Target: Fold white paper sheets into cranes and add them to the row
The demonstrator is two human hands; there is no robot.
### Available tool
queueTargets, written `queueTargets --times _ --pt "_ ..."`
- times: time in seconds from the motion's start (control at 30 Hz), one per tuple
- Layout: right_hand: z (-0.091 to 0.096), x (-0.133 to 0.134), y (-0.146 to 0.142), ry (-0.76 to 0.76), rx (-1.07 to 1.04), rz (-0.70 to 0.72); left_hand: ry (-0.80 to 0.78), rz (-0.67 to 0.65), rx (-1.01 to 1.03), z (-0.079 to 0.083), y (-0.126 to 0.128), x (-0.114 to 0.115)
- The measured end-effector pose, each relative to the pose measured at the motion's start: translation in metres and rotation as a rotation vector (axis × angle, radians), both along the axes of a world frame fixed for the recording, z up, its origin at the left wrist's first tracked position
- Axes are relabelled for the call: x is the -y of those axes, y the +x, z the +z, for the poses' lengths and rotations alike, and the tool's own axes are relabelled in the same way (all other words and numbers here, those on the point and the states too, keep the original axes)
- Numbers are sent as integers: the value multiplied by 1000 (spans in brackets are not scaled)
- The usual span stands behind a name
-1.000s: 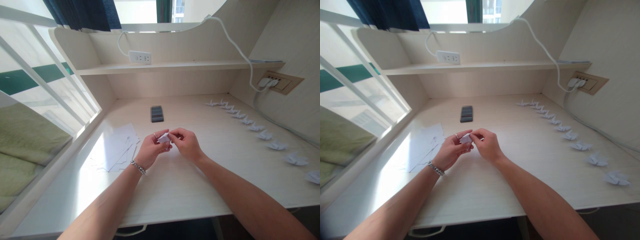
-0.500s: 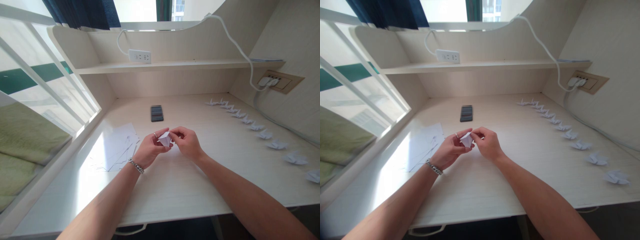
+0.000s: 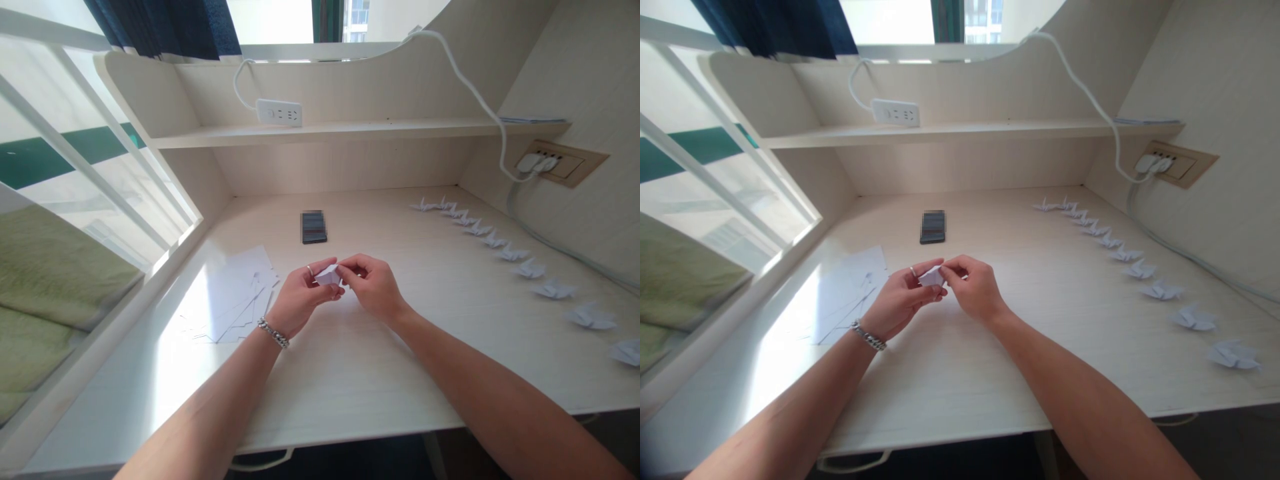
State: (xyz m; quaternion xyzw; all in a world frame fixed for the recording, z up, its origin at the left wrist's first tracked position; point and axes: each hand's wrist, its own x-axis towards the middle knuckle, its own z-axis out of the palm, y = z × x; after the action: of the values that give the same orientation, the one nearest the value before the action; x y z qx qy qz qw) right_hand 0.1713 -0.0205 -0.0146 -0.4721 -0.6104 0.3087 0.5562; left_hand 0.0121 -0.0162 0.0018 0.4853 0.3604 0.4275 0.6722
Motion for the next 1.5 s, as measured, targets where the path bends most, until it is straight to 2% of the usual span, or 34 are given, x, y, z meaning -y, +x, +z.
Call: queueTargets --times 0.17,0.33,0.7,0.93,1.27,1.5 --pt "-2 -3 2 -76 -2 90 107 26 -125 -1 1 -1" --pt "-4 -4 1 -101 5 43 118 114 -236 1 5 0" --pt "-7 -10 3 -117 -198 78 150 187 -109 -1 4 0" --pt "1 -6 2 -266 -329 142 202 188 -51 -4 4 -1" --pt "-1 -7 3 -212 -292 132 137 145 -105 2 3 0" --pt "1 -6 5 -316 -247 183 82 110 -66 -5 2 -4"
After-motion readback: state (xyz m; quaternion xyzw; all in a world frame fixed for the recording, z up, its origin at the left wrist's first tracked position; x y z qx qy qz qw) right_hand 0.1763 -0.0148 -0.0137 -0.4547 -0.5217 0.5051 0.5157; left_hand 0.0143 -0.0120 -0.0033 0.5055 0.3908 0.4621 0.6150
